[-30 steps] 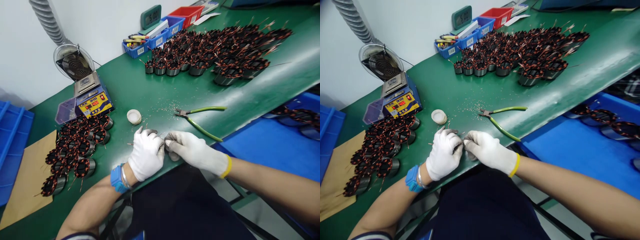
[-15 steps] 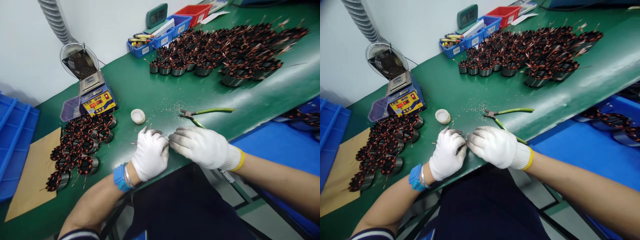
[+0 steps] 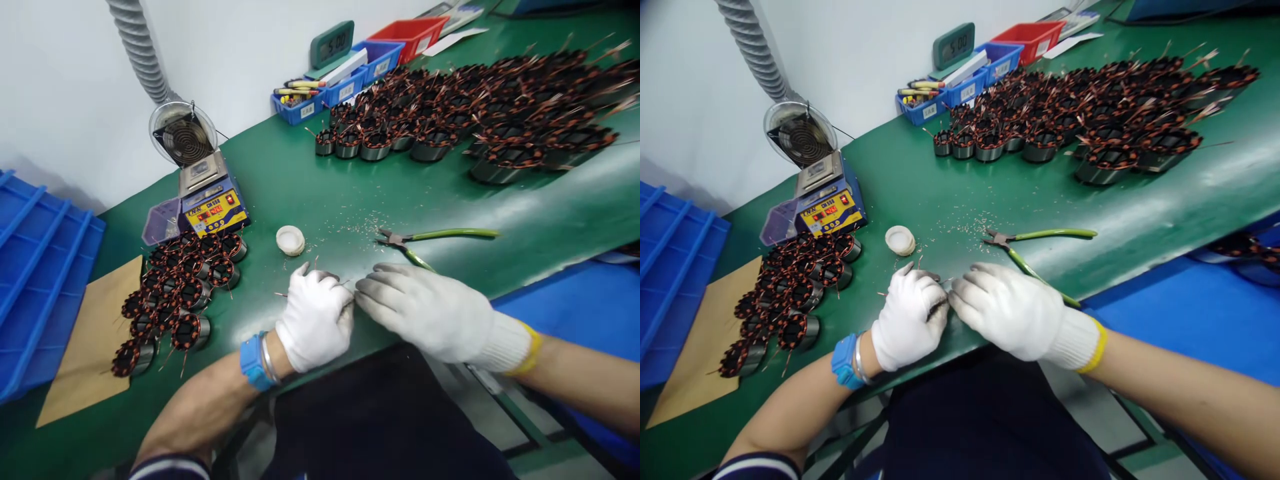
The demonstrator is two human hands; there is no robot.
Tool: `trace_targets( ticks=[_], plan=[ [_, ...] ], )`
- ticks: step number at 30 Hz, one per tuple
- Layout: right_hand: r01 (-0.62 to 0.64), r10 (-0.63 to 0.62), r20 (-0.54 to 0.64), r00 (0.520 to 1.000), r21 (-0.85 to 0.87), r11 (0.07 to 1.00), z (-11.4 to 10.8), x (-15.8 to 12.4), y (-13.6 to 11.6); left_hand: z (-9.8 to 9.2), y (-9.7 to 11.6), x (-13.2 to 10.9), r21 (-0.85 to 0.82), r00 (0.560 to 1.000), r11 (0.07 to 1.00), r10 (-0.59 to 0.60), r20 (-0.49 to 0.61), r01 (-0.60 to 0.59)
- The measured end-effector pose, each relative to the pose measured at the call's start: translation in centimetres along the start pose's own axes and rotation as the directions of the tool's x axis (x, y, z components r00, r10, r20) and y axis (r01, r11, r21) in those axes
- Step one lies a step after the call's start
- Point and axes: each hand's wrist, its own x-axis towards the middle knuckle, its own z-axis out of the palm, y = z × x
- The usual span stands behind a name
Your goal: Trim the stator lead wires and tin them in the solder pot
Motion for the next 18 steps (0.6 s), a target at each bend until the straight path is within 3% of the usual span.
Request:
trace_targets(
  ticks=[2,4,5,7,8,9,10,11,13,15,16,18],
  plan=[
    [0.032,-0.032,0.024,0.999,0.017,0.999,-0.1,0.3,0.0,0.0,-0.1,0.0,0.006,1.0,1.0,-0.003,0.02,0.003],
    [-0.214,0.191,0.122,0.974,0.218,0.952,0.0,1.0,-0.6,-0.1,-0.2,0.1,0.011,0.999,1.0,0.003,0.039,-0.003],
    [-0.404,0.341,0.227,0.912,0.359,0.841,0.2,1.3,-1.1,-0.2,-0.2,0.1,0.01,0.999,1.0,0.012,0.046,-0.013],
    [-0.716,0.51,0.508,0.694,0.565,0.411,0.5,2.0,-1.9,-0.3,-0.3,0.2,0.0,0.998,0.999,0.037,0.048,-0.037],
    [-0.778,0.5,0.623,0.602,0.6,0.189,0.6,2.1,-2.0,-0.4,-0.4,0.2,-0.005,0.998,0.999,0.051,0.043,-0.051],
    [-0.794,0.468,0.692,0.55,0.607,0.034,0.5,2.2,-1.9,-0.4,-0.4,0.2,-0.008,0.997,0.998,0.061,0.039,-0.061],
    [-0.799,0.456,0.718,0.526,0.601,-0.026,0.3,2.1,-1.5,-0.4,-0.4,0.2,-0.007,0.997,0.998,0.066,0.037,-0.066],
    [-0.81,0.483,0.706,0.518,0.586,0.012,0.0,1.7,-0.7,-0.5,-0.4,0.1,-0.002,0.997,0.998,0.065,0.035,-0.065],
    [-0.846,0.627,0.582,0.518,0.458,0.274,-1.0,0.5,1.5,-0.5,-0.5,0.1,0.019,0.998,0.999,0.047,0.036,-0.048],
    [-0.844,0.77,0.353,0.532,0.148,0.515,-2.0,-1.6,4.1,-0.5,-0.6,0.0,0.042,0.999,0.999,0.018,0.027,-0.019],
    [-0.832,0.799,0.284,0.53,-0.011,0.555,-2.4,-2.8,5.4,-0.4,-0.6,0.0,0.053,1.0,0.999,0.007,0.016,-0.008],
    [-0.781,0.804,0.31,0.507,-0.23,0.581,-2.8,-5.5,7.3,-0.3,-0.6,0.0,0.069,1.0,0.998,-0.005,-0.009,0.006]
  ],
)
